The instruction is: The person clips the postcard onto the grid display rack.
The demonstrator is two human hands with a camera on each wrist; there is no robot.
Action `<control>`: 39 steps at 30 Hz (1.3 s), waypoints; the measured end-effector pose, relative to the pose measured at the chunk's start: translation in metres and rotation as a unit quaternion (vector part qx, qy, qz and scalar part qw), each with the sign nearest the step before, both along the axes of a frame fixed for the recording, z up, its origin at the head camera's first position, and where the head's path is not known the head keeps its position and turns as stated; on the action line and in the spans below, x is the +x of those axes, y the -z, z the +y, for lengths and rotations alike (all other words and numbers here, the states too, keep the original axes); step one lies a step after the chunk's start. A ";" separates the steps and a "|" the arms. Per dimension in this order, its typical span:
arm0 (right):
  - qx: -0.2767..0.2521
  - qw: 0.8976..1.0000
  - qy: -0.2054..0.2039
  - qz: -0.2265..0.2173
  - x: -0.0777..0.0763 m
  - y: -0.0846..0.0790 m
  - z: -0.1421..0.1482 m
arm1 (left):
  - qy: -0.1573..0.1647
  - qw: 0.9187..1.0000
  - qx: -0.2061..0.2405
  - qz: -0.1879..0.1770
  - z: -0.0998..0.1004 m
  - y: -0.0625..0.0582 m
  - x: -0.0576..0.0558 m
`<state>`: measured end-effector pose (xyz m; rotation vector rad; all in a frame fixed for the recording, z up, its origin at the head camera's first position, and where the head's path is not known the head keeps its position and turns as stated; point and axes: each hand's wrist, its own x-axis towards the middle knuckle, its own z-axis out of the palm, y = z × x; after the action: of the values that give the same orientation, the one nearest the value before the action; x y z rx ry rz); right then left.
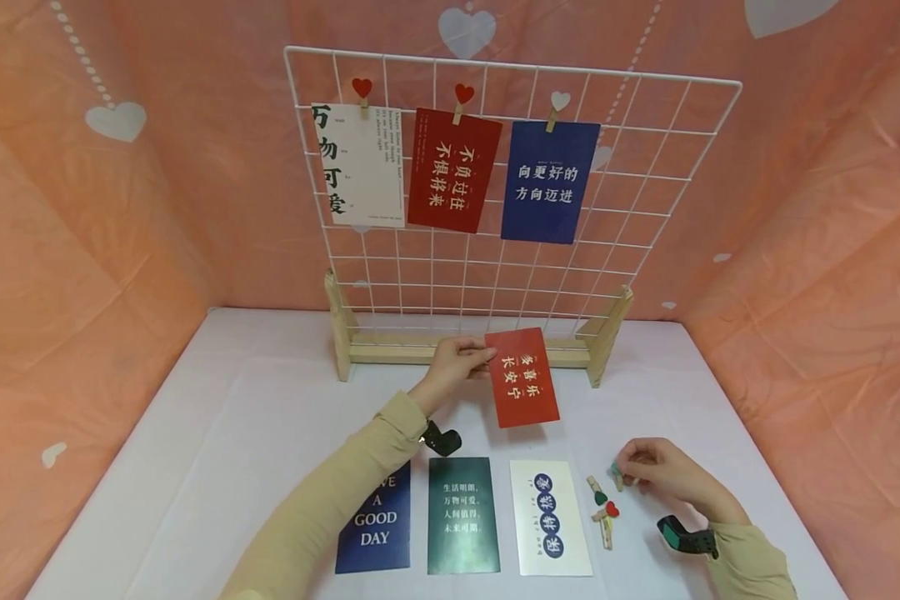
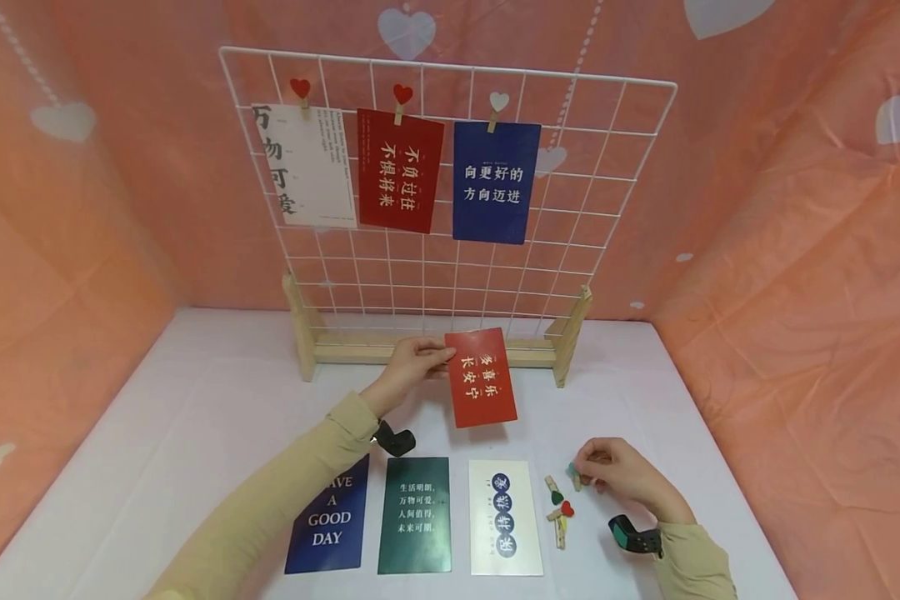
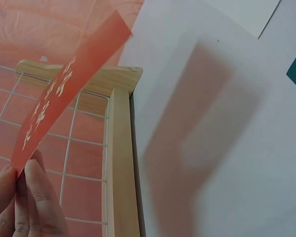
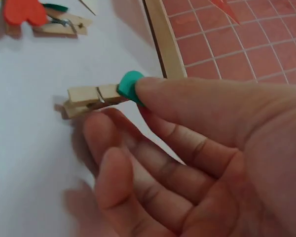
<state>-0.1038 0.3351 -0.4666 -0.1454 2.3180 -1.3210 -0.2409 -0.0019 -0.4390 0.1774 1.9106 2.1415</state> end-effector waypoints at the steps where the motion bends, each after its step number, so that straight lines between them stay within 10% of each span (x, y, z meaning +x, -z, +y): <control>1: -0.005 1.000 -0.001 0.003 0.000 0.000 0.002 | 0.001 1.000 -0.001 0.001 -0.001 0.000 0.000; 39: -0.031 0.994 0.070 0.077 -0.026 -0.030 0.007 | 0.022 0.999 0.018 0.038 0.014 -0.045 0.000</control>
<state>-0.1298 0.3418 -0.4370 -0.1085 2.4555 -1.4989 -0.2411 0.0123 -0.3941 0.3080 1.8912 2.1716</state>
